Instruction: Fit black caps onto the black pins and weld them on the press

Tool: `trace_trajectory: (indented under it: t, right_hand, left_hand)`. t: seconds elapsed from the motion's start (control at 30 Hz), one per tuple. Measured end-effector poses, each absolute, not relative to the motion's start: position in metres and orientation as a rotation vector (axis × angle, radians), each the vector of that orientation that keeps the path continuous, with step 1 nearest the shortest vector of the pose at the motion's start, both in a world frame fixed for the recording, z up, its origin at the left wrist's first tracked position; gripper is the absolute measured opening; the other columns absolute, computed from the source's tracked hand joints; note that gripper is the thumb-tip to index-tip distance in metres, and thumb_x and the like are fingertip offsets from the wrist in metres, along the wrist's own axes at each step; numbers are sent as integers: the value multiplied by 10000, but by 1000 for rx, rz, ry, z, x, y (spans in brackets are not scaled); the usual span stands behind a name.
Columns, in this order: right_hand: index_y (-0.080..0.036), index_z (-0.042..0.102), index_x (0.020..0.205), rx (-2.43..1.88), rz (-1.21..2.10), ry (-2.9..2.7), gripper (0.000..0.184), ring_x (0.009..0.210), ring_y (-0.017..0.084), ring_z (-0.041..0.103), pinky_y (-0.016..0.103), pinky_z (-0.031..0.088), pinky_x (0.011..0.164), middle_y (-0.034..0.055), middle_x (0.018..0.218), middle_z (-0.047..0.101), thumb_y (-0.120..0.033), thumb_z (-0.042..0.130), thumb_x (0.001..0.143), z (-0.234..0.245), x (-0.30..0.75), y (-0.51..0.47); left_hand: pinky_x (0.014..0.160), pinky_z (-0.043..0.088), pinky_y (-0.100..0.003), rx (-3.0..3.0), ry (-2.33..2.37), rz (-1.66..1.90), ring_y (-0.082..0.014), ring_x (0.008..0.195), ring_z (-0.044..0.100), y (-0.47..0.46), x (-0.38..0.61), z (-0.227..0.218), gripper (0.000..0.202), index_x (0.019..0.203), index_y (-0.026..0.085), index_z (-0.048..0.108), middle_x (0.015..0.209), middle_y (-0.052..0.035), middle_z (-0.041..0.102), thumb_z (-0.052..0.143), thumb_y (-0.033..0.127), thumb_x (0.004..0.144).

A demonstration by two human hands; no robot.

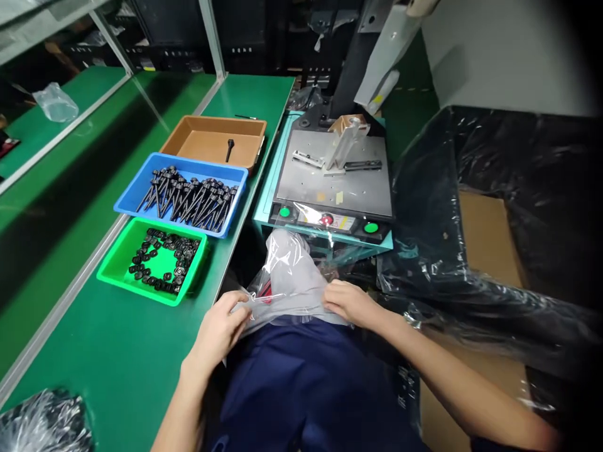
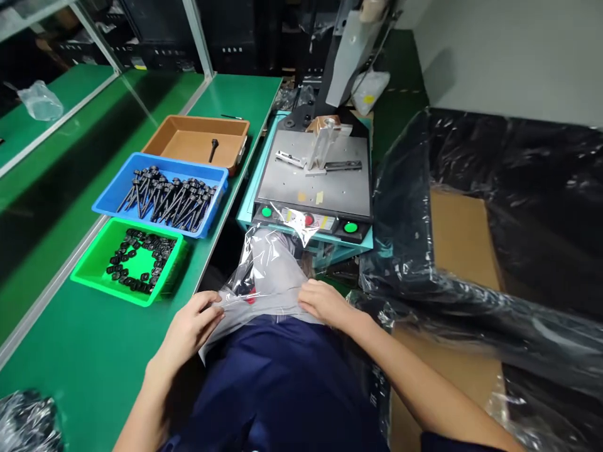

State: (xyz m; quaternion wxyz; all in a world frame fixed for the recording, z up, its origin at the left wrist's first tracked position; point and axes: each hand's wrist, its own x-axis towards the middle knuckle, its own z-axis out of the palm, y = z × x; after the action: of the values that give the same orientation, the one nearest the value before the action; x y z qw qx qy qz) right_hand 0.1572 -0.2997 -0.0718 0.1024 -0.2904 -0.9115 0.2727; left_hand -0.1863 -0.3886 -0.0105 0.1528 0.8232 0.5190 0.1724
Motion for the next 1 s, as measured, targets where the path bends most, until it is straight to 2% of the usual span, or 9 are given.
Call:
trace_trajectory:
  t: [0.1,0.23,0.37,0.53,0.63,0.73,0.83,0.93,1.0]
  right_hand:
    - [-190,639,776,-948,671,-2751,246,765,184,535,295,390,713,51,784,624,-225,497,973,-100,153,-294]
    - [-183,650,781,-1138,538,-2806,201,777,191,542,301,373,714,53,800,631,-214,544,949,-120,154,-295]
    - [-189,647,768,-1294,506,-2809,190,773,193,557,301,369,711,47,802,641,-204,561,937,-121,160,-299]
    - [-202,621,764,-1429,516,-2784,209,755,194,549,307,348,695,40,800,634,-215,529,951,-94,180,-312]
    - [-201,605,748,-1497,504,-2790,232,749,202,541,325,346,695,46,788,621,-220,507,958,-78,192,-329]
    - [-202,617,759,-1590,634,-2801,198,775,213,560,335,374,705,52,816,634,-195,526,934,-72,200,-348]
    - [-212,663,864,-1660,905,-2757,30,868,232,601,332,435,747,60,926,658,-202,637,851,-67,203,-355]
    - [-231,667,1068,-1552,1094,-2591,275,994,243,619,325,479,825,70,1091,663,-252,705,797,-55,207,-336]
    - [-238,666,1088,-1514,1026,-2422,239,977,235,635,327,489,846,63,1073,677,-308,644,860,-45,207,-308]
  left_hand:
    - [890,544,-347,2280,1481,544,-210,1060,603,-381,-180,-51,141,970,195,646,1128,-103,624,507,208,947]
    - [871,554,-350,2188,1473,578,-207,1019,620,-370,-171,-84,142,907,186,651,1091,-99,644,514,203,941]
    - [857,554,-352,2123,1399,491,-208,1000,631,-356,-165,-93,156,890,187,660,1070,-94,656,512,203,936]
    - [867,527,-376,2057,1293,385,-221,1008,614,-343,-157,-87,232,825,183,680,1110,-104,652,487,225,948]
    - [935,498,-399,1927,1173,378,-234,1077,597,-340,-158,-79,162,957,207,714,1178,-99,643,575,280,914]
    - [1016,460,-422,1676,980,462,-262,1137,589,-330,-166,-82,371,1090,230,710,1228,-98,641,759,407,768]
    - [947,498,-414,1257,990,777,-268,1044,637,-300,-162,-107,416,953,178,733,1088,-127,694,688,556,788]
    - [812,543,-348,707,1215,948,-220,886,682,-253,-135,-142,415,935,140,701,967,-136,716,585,534,878]
    - [803,551,-340,491,1128,894,-209,850,700,-222,-110,-160,373,985,112,672,993,-160,717,563,462,915]
